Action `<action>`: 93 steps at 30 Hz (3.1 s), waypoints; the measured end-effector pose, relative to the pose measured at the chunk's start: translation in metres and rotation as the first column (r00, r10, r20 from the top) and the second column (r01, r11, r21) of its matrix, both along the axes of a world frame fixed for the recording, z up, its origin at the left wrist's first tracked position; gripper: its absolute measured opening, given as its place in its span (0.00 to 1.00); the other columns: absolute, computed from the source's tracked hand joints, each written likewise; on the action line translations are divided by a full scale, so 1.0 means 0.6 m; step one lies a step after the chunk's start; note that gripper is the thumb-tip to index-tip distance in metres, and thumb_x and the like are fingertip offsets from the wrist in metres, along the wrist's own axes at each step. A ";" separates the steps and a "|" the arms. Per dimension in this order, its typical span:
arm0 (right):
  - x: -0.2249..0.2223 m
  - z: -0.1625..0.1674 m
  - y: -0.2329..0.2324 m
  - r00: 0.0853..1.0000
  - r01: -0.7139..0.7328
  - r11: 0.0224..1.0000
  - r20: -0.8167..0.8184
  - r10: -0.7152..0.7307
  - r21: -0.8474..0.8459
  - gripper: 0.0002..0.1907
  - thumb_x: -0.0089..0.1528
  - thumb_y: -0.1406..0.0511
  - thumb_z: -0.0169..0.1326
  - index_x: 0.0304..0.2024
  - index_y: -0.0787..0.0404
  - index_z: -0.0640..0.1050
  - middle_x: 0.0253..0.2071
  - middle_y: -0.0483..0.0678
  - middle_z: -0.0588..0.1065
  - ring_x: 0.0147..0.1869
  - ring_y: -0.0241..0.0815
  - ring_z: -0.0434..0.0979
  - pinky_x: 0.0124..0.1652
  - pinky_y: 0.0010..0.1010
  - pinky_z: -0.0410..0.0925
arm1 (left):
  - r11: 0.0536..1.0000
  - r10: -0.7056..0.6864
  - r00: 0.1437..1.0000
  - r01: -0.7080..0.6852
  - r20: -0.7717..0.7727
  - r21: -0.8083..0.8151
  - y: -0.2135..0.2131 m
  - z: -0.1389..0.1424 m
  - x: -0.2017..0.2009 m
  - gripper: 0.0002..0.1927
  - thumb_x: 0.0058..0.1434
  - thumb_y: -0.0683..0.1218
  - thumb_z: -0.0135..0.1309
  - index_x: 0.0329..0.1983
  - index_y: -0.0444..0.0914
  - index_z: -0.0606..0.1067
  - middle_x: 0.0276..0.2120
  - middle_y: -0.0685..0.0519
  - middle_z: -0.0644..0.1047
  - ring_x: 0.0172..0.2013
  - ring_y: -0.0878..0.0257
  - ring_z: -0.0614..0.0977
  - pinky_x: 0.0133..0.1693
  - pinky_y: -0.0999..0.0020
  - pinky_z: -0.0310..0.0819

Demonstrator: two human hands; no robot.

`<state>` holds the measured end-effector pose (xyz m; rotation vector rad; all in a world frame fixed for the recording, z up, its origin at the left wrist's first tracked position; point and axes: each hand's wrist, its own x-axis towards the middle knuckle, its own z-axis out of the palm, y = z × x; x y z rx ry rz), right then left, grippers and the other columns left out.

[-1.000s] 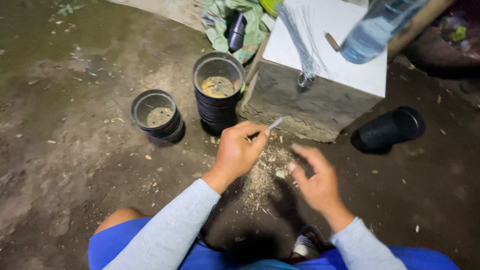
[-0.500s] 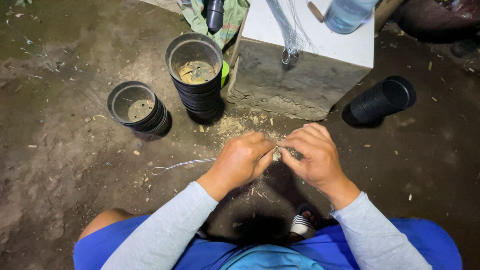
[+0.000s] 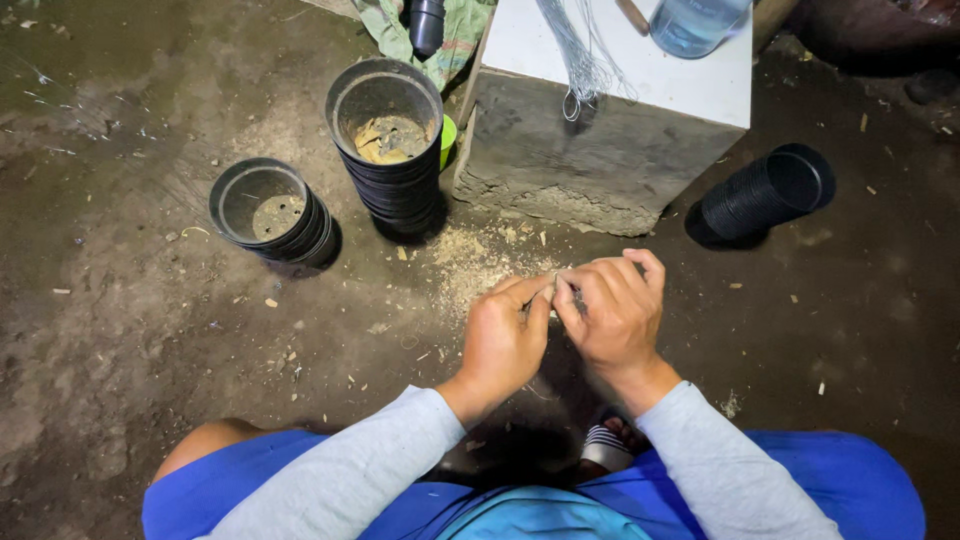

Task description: The person sits on the floor and repeatedly assembles small black plastic planters by inserting metal wire hangers into pre-drilled holes. They pull the wire through the holes, bend the ends to secure the hanger, and place the finished units into a stack.

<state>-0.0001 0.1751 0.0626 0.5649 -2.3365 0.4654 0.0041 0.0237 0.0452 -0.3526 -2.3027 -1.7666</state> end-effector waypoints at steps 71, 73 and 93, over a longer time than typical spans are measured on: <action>0.015 -0.067 0.016 0.420 0.445 0.285 0.479 0.771 -0.849 0.06 0.65 0.68 0.58 0.35 0.66 0.79 0.29 0.45 0.75 0.32 0.33 0.72 0.34 0.24 0.67 | 0.832 -0.398 0.852 0.179 0.341 0.526 -0.055 -0.028 -0.039 0.16 0.61 0.39 0.62 0.52 0.29 0.80 0.41 0.47 0.83 0.40 0.68 0.83 0.43 0.74 0.80; 0.016 -0.066 0.013 0.444 0.427 0.329 0.512 0.735 -0.842 0.06 0.65 0.68 0.58 0.34 0.66 0.79 0.29 0.44 0.75 0.31 0.32 0.73 0.33 0.24 0.68 | 0.866 -0.360 0.861 0.165 0.359 0.472 -0.056 -0.028 -0.039 0.15 0.61 0.39 0.62 0.51 0.29 0.80 0.41 0.46 0.84 0.40 0.68 0.84 0.43 0.74 0.80; 0.012 -0.079 0.025 0.499 0.395 0.250 0.435 0.750 -0.884 0.08 0.69 0.66 0.53 0.38 0.65 0.77 0.30 0.46 0.74 0.31 0.35 0.73 0.34 0.25 0.67 | 0.780 -0.519 0.769 0.246 0.373 0.576 -0.067 -0.035 -0.063 0.18 0.66 0.41 0.56 0.59 0.30 0.76 0.42 0.48 0.82 0.39 0.65 0.84 0.44 0.68 0.84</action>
